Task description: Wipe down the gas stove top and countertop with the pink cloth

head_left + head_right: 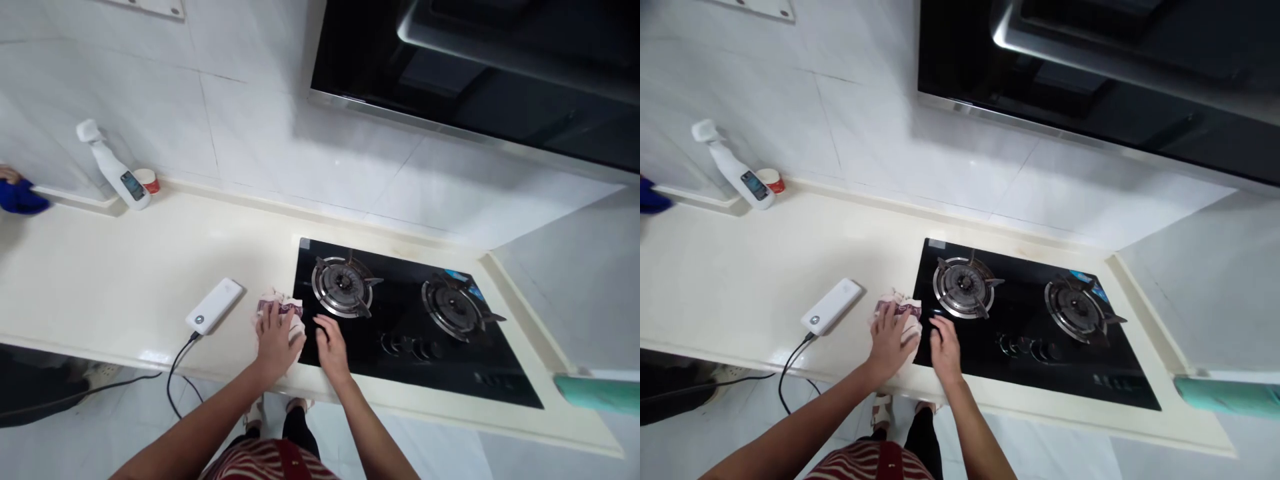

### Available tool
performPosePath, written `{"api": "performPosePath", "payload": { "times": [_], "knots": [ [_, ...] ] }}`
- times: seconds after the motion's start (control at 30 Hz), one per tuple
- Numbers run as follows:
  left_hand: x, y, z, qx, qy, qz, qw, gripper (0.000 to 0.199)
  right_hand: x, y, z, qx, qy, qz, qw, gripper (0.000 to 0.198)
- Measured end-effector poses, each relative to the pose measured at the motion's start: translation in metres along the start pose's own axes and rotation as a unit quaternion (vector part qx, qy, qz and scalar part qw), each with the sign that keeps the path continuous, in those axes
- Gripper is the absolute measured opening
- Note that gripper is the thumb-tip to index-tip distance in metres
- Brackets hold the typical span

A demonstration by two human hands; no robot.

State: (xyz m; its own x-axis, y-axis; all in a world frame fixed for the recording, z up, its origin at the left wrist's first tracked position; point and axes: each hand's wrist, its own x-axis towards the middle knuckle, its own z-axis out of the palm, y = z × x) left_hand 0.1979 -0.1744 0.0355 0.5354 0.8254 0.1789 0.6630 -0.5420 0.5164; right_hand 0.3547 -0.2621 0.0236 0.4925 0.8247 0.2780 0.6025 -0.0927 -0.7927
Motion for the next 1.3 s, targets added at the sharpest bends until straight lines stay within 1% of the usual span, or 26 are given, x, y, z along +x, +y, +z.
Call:
{"api": "performPosePath", "payload": {
  "times": [0.07,0.1,0.13,0.2,0.27,0.3,0.33,0.4,0.53,0.63,0.77,0.87,0.97,1.07,1.17,1.3],
  "knots": [
    [-0.002,0.005,0.004,0.038,-0.036,-0.019,0.998,0.068,-0.013,0.031,-0.023,-0.088,0.077,0.01,0.993,0.033],
    [-0.004,0.006,0.005,0.047,-0.043,-0.015,0.998,0.07,-0.017,0.046,-0.033,-0.135,0.096,0.005,0.986,0.033],
    [-0.005,0.007,0.006,0.053,-0.045,-0.006,0.998,0.068,-0.02,0.059,-0.041,-0.18,0.104,-0.005,0.978,0.034],
    [-0.005,0.006,0.008,0.062,-0.046,0.018,0.997,0.058,-0.021,0.078,-0.051,-0.255,0.1,-0.023,0.962,0.036],
    [0.005,0.005,0.01,0.069,-0.049,0.039,0.996,0.052,-0.021,0.086,-0.054,-0.311,0.088,-0.028,0.946,0.038],
    [0.014,0.005,0.012,0.072,-0.049,0.045,0.995,0.051,-0.021,0.086,-0.053,-0.331,0.083,-0.028,0.94,0.039],
    [0.027,0.004,0.015,0.075,-0.047,0.047,0.995,0.051,-0.021,0.085,-0.051,-0.345,0.078,-0.027,0.935,0.039],
    [0.062,0.005,0.021,0.079,-0.042,0.042,0.995,0.051,-0.021,0.082,-0.049,-0.357,0.07,-0.025,0.931,0.039],
    [0.153,0.006,0.039,0.092,-0.048,0.016,0.994,0.046,-0.021,0.078,-0.049,-0.367,0.065,-0.022,0.928,0.04],
    [0.218,0.006,0.052,0.097,-0.057,0.014,0.994,0.043,-0.021,0.079,-0.05,-0.373,0.063,-0.023,0.925,0.039],
    [0.289,0.005,0.069,0.098,-0.076,0.049,0.991,0.041,-0.021,0.082,-0.049,-0.376,0.063,-0.021,0.924,0.038],
    [0.324,0.01,0.08,0.101,-0.095,0.087,0.987,0.041,-0.02,0.083,-0.048,-0.381,0.074,-0.032,0.921,0.037],
    [0.334,0.017,0.088,0.102,-0.108,0.125,0.981,0.043,-0.02,0.084,-0.049,-0.377,0.078,-0.036,0.922,0.037],
    [0.324,0.017,0.092,0.098,-0.128,0.172,0.972,0.042,-0.02,0.084,-0.05,-0.37,0.071,-0.022,0.926,0.038],
    [0.311,0.011,0.09,0.091,-0.154,0.211,0.961,0.037,-0.021,0.083,-0.05,-0.372,0.066,-0.022,0.925,0.039],
    [0.305,0.005,0.081,0.084,-0.176,0.239,0.951,0.03,-0.022,0.083,-0.05,-0.37,0.066,-0.023,0.927,0.04]
  ]
}}
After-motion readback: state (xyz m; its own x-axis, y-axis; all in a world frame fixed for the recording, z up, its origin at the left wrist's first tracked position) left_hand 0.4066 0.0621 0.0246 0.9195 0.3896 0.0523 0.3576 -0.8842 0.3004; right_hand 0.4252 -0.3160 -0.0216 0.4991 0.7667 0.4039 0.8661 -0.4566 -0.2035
